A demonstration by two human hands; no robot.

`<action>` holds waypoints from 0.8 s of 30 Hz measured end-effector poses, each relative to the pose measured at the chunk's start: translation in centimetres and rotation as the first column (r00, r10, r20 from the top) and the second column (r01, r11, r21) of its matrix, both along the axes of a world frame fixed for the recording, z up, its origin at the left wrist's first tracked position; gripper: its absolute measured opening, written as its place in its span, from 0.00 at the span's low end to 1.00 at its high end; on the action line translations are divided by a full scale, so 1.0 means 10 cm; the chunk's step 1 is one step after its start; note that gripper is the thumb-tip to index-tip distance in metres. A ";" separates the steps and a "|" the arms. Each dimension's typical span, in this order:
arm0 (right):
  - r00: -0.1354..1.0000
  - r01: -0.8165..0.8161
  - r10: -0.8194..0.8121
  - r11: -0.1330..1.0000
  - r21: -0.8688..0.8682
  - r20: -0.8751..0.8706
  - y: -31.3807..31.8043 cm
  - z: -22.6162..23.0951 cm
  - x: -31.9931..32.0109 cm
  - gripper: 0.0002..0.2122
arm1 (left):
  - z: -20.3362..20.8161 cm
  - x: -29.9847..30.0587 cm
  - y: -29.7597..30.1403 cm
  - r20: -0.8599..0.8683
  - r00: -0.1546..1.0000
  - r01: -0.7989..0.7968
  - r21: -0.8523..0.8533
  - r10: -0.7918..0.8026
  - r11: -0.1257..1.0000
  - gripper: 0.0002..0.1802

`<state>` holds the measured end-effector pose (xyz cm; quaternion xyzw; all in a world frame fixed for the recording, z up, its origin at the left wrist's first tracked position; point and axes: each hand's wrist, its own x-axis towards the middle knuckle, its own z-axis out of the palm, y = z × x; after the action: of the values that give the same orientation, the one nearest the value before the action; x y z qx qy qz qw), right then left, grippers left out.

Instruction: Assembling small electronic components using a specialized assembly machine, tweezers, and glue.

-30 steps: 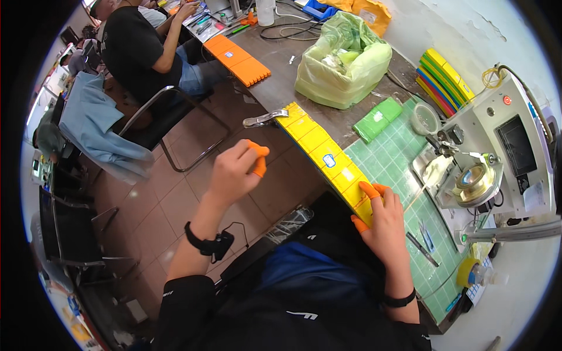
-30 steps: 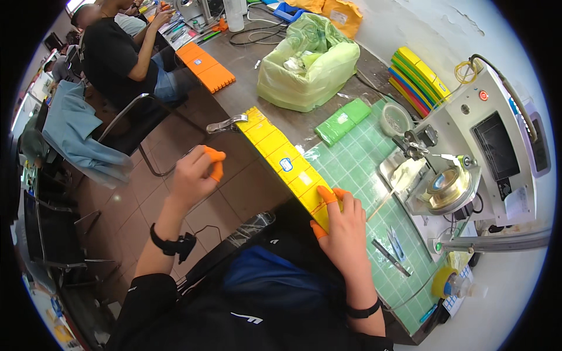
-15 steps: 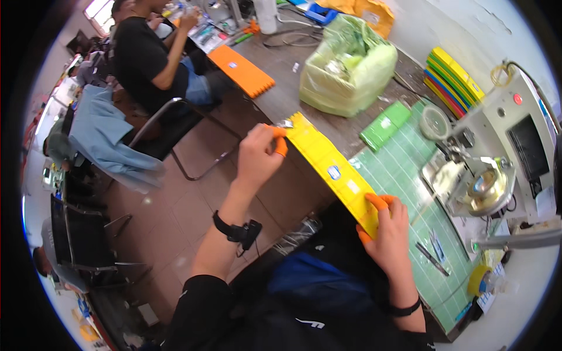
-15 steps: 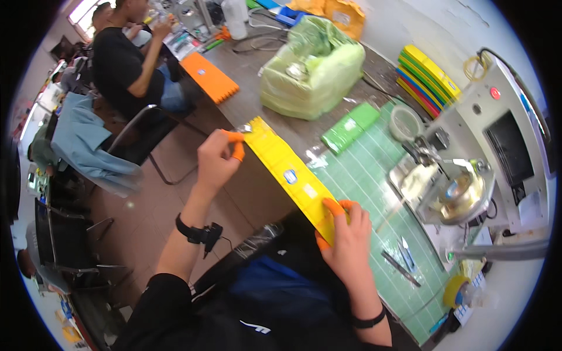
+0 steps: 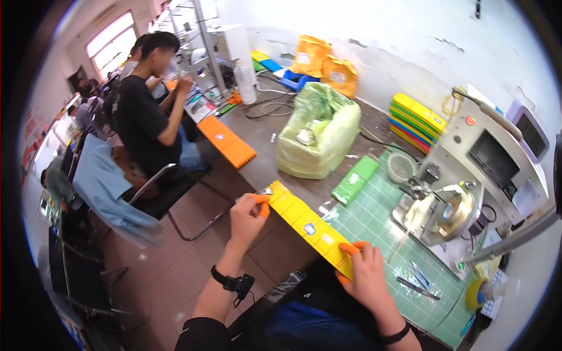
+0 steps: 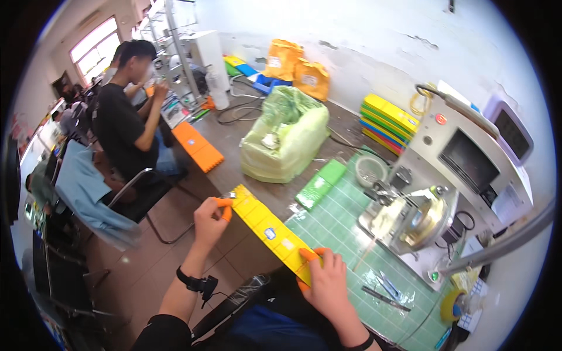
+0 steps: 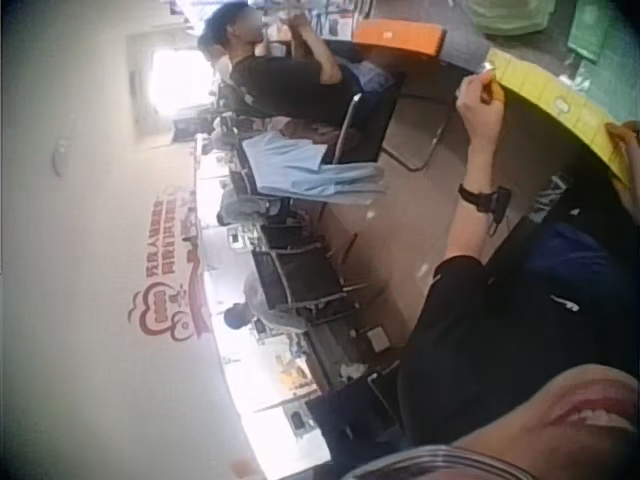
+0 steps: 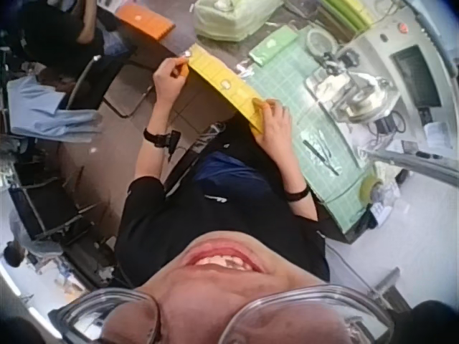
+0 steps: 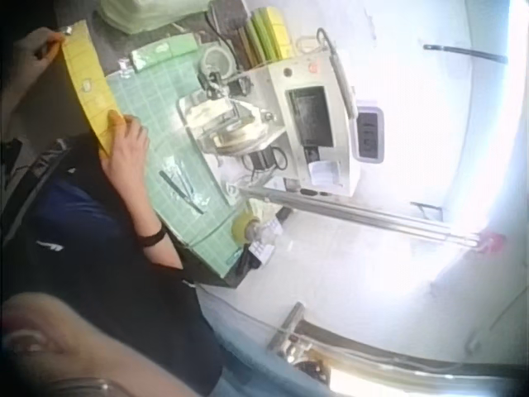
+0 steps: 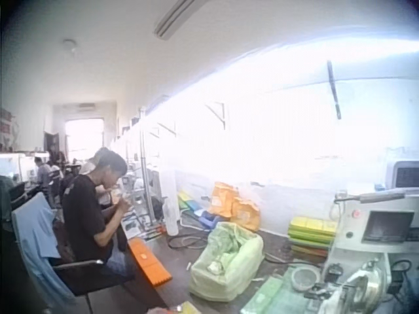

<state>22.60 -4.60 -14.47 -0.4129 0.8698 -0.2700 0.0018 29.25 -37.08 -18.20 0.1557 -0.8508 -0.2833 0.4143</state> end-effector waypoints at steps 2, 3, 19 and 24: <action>1.000 0.030 -0.031 0.999 0.009 0.002 -0.02 0.02 -0.01 0.31 | 0.00 -0.04 -0.04 0.030 0.999 0.019 -0.049 -0.017 0.999 0.11; 0.999 0.032 -0.032 0.999 0.009 -0.001 0.00 0.03 -0.01 0.31 | -0.02 -0.08 -0.01 0.040 0.999 0.037 -0.039 -0.035 0.999 0.11; 1.000 0.013 -0.013 0.999 0.045 0.015 -0.05 -0.05 -0.07 0.31 | -0.20 -0.04 -0.15 0.008 0.999 0.036 0.263 -0.040 0.964 0.14; 1.000 0.012 -0.013 0.998 0.054 0.009 -0.04 -0.05 -0.05 0.32 | -0.15 -0.08 -0.08 0.046 0.999 -0.001 0.216 -0.009 0.976 0.12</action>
<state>22.08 -4.98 -14.96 -0.4060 0.8794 -0.2482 0.0154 28.46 -37.84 -19.66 0.2045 -0.8249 -0.3710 0.3743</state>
